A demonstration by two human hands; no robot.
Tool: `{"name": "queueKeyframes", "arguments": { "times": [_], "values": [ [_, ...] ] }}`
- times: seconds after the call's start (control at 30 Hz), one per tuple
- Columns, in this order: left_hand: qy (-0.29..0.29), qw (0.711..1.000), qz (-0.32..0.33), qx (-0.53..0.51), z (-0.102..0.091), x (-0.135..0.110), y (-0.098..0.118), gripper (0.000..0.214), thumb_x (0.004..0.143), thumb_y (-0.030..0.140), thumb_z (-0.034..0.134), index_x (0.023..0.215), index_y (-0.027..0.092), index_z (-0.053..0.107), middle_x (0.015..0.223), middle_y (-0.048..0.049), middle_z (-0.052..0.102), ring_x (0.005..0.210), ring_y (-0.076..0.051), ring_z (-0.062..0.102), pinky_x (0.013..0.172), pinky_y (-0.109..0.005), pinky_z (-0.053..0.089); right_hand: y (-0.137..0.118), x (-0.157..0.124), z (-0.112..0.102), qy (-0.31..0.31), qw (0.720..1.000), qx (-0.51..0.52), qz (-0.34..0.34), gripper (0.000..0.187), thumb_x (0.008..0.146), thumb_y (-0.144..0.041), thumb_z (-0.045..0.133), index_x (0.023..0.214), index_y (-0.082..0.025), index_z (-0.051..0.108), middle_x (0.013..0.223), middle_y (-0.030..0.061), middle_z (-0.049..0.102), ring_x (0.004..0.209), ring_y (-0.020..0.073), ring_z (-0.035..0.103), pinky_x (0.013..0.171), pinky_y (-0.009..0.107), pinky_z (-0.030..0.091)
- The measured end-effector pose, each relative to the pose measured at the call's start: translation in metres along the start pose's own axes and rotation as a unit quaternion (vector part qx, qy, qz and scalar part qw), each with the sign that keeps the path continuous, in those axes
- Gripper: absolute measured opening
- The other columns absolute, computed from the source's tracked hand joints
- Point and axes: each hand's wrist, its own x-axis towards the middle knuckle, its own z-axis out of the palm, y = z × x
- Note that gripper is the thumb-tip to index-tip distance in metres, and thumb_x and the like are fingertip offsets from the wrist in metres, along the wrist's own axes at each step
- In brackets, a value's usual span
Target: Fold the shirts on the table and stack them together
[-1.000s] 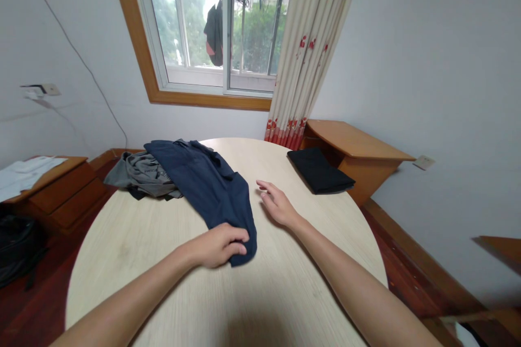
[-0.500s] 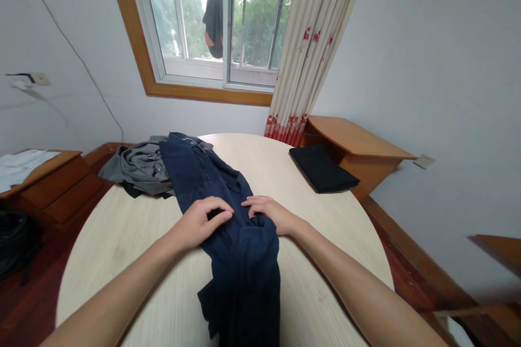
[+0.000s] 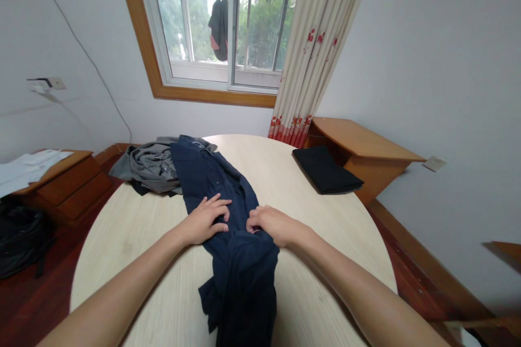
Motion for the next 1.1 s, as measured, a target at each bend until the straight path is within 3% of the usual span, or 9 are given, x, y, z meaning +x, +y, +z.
{"name": "queueKeyframes", "arguments": {
  "times": [0.13, 0.23, 0.3, 0.37, 0.47, 0.57, 0.73, 0.87, 1.1],
  "values": [
    [-0.013, 0.998, 0.043, -0.04, 0.004, -0.001, 0.01, 0.009, 0.088, 0.027, 0.068, 0.088, 0.021, 0.062, 0.151, -0.0096, 0.05, 0.15, -0.034, 0.024, 0.116, -0.066, 0.018, -0.012, -0.011, -0.012, -0.116, 0.987, 0.079, 0.078, 0.014, 0.07, -0.008, 0.064, 0.077, -0.018, 0.069, 0.073, -0.0009, 0.061, 0.066, 0.0135, 0.054, 0.063, 0.024, 0.041],
    [-0.054, 0.989, 0.109, -0.083, 0.012, -0.003, 0.029, 0.011, 0.084, 0.026, 0.074, 0.087, 0.022, 0.064, 0.15, -0.0067, 0.052, 0.15, -0.034, 0.024, 0.117, -0.066, 0.015, -0.013, -0.027, -0.022, -0.263, 0.931, 0.223, 0.121, 0.01, 0.07, -0.011, 0.065, 0.076, -0.017, 0.07, 0.067, -0.0032, 0.061, 0.058, 0.011, 0.055, 0.056, 0.021, 0.042],
    [-0.088, 0.977, 0.162, -0.109, 0.018, -0.005, 0.045, 0.011, 0.082, 0.026, 0.076, 0.086, 0.023, 0.067, 0.146, -0.0042, 0.056, 0.149, -0.034, 0.027, 0.117, -0.066, 0.015, -0.01, -0.036, -0.026, -0.291, 0.894, 0.319, 0.122, 0.013, 0.074, -0.019, 0.067, 0.086, -0.016, 0.071, 0.068, -0.003, 0.063, 0.057, 0.011, 0.058, 0.054, 0.021, 0.043],
    [-0.108, 0.964, 0.209, -0.126, 0.024, -0.006, 0.059, 0.01, 0.082, 0.026, 0.077, 0.084, 0.023, 0.068, 0.139, -0.0026, 0.062, 0.145, -0.033, 0.036, 0.118, -0.06, 0.021, -0.002, -0.04, -0.027, -0.211, 0.898, 0.365, 0.128, 0.025, 0.08, -0.031, 0.066, 0.099, -0.016, 0.071, 0.071, -0.0016, 0.065, 0.056, 0.0118, 0.06, 0.054, 0.022, 0.045],
    [-0.072, 0.966, 0.223, -0.106, 0.026, -0.006, 0.067, 0.01, 0.086, 0.032, 0.073, 0.087, 0.022, 0.069, 0.124, -0.0043, 0.071, 0.127, -0.027, 0.056, 0.107, -0.043, 0.039, 0.016, -0.038, -0.021, 0.036, 0.952, 0.261, 0.156, 0.027, 0.089, -0.035, 0.059, 0.103, -0.016, 0.07, 0.081, 0.0035, 0.07, 0.067, 0.0144, 0.064, 0.063, 0.025, 0.048],
    [-0.006, 0.984, 0.175, -0.015, 0.021, -0.003, 0.061, 0.021, 0.093, 0.04, 0.063, 0.099, 0.021, 0.07, 0.103, -0.0063, 0.075, 0.1, -0.024, 0.066, 0.087, -0.036, 0.043, 0.035, -0.034, -0.013, 0.167, 0.964, 0.092, 0.183, 0.02, 0.089, -0.027, 0.058, 0.1, -0.017, 0.072, 0.098, 0.0077, 0.073, 0.087, 0.0193, 0.066, 0.08, 0.031, 0.049],
    [0.015, 0.991, 0.086, 0.098, 0.001, -0.002, 0.051, 0.036, 0.102, 0.044, 0.044, 0.097, 0.021, 0.071, 0.092, -0.0065, 0.076, 0.087, -0.024, 0.069, 0.081, -0.036, 0.041, 0.046, -0.036, -0.01, 0.132, 0.96, -0.001, 0.245, 0.023, 0.085, -0.03, 0.066, 0.106, -0.02, 0.071, 0.102, 0.0069, 0.073, 0.092, 0.0223, 0.067, 0.081, 0.031, 0.047],
    [0.048, 0.985, -0.072, 0.151, -0.017, -0.013, 0.044, 0.041, 0.099, 0.052, 0.043, 0.107, 0.024, 0.072, 0.095, -0.009, 0.077, 0.088, -0.029, 0.071, 0.074, -0.036, 0.046, 0.049, -0.04, -0.017, 0.093, 0.937, -0.059, 0.333, 0.026, 0.082, -0.023, 0.063, 0.107, -0.022, 0.071, 0.104, 0.0078, 0.073, 0.094, 0.0253, 0.067, 0.075, 0.031, 0.047],
    [0.069, 0.934, -0.313, 0.161, -0.038, -0.032, 0.004, 0.054, 0.09, 0.062, 0.051, 0.119, 0.019, 0.069, 0.107, -0.0202, 0.073, 0.096, -0.041, 0.068, 0.072, -0.045, 0.049, 0.062, -0.055, -0.026, 0.073, 0.845, -0.099, 0.521, 0.031, 0.08, -0.016, 0.058, 0.109, -0.018, 0.068, 0.107, 0.0163, 0.073, 0.096, 0.0304, 0.07, 0.067, 0.032, 0.046]
  ]
}}
